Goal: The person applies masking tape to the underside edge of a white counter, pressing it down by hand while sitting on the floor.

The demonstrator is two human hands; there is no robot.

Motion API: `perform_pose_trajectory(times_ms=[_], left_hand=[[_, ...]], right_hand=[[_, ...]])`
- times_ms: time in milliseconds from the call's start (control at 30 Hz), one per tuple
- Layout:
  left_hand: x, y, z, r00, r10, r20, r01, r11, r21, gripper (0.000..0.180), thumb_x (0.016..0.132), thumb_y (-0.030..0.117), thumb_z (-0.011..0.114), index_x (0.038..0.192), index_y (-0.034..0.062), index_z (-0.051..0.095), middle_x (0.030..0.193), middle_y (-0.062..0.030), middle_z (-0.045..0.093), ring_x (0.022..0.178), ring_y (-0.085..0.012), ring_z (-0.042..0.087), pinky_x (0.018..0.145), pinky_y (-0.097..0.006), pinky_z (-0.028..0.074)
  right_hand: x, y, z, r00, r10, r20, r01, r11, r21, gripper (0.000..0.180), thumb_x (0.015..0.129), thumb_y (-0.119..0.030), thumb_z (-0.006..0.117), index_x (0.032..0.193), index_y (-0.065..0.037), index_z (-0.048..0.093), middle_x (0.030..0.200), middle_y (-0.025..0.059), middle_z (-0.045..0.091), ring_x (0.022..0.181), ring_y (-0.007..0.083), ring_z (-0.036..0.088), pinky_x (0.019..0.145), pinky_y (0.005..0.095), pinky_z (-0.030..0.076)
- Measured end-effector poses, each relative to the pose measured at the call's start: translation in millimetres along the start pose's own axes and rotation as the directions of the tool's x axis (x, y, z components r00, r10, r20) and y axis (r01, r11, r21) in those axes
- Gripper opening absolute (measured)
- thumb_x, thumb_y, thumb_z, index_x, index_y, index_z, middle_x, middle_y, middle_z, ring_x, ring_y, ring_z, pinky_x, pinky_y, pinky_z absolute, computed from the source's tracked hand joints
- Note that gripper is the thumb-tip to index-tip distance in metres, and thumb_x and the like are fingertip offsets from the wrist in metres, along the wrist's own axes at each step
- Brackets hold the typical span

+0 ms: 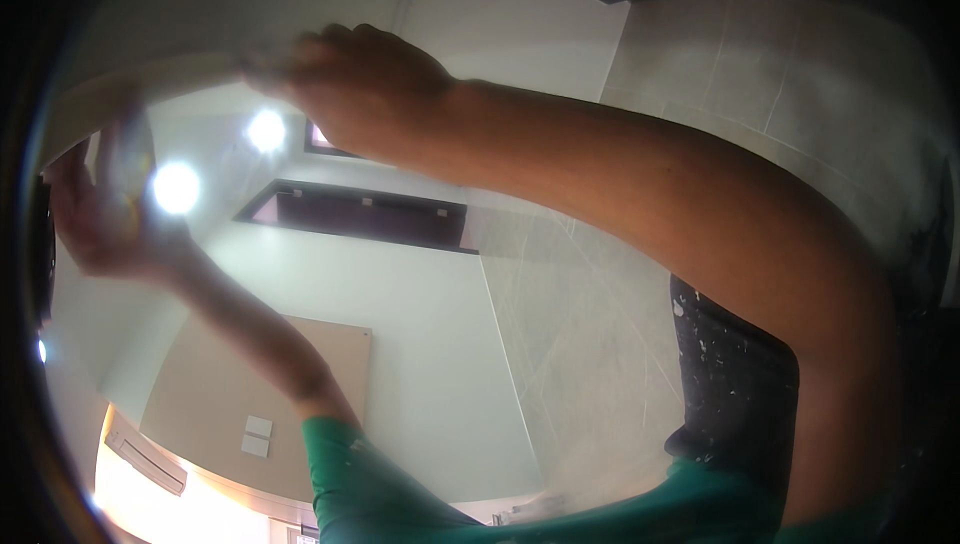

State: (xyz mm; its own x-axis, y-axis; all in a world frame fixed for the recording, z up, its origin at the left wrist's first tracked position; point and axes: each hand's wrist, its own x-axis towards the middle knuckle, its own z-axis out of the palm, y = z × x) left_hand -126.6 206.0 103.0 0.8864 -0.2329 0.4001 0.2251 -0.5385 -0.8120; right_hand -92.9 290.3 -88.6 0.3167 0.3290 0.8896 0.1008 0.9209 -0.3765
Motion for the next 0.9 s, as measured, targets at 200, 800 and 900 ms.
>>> perform_pose_trajectory(times_ms=[200,800,900], left_hand=[[-14.2,-5.5,6.0,0.994,-0.107,0.028,0.107,0.994,0.013,0.051,0.073,-0.002,0.09,0.117,-0.0079,0.064,0.109,-0.0159,0.072,0.099,-0.0247,0.073,0.079,-0.04,0.068],[-63.9,-25.5,34.3,0.945,-0.304,0.119,0.3,0.953,0.05,0.042,0.075,0.003,0.089,0.107,-0.0008,0.063,0.104,-0.0097,0.068,0.098,-0.0217,0.071,0.085,-0.04,0.065],[-66.0,-30.2,31.4,0.922,-0.367,0.122,0.375,0.926,-0.052,0.041,0.074,0.002,0.089,0.105,-0.0005,0.063,0.102,-0.0086,0.068,0.094,-0.0202,0.071,0.084,-0.038,0.065]], right_hand=[[-0.4,2.1,5.3,0.994,-0.038,-0.103,0.028,0.995,-0.097,0.056,0.098,-0.007,0.064,0.15,-0.023,0.053,0.085,0.0086,0.06,0.079,0.0238,0.062,0.072,0.038,0.056],[1.0,9.0,-1.3,0.998,-0.014,0.06,0.012,1.0,0.023,0.058,0.09,0.002,0.064,0.144,-0.017,0.051,0.107,0.0174,0.066,0.103,0.0319,0.067,0.084,0.0443,0.058],[-5.9,10.6,-0.4,1.0,-0.019,0.0,0.019,0.999,0.047,0.058,0.091,0.0,0.064,0.144,-0.02,0.052,0.102,0.0133,0.066,0.097,0.0287,0.066,0.08,0.0425,0.058]])
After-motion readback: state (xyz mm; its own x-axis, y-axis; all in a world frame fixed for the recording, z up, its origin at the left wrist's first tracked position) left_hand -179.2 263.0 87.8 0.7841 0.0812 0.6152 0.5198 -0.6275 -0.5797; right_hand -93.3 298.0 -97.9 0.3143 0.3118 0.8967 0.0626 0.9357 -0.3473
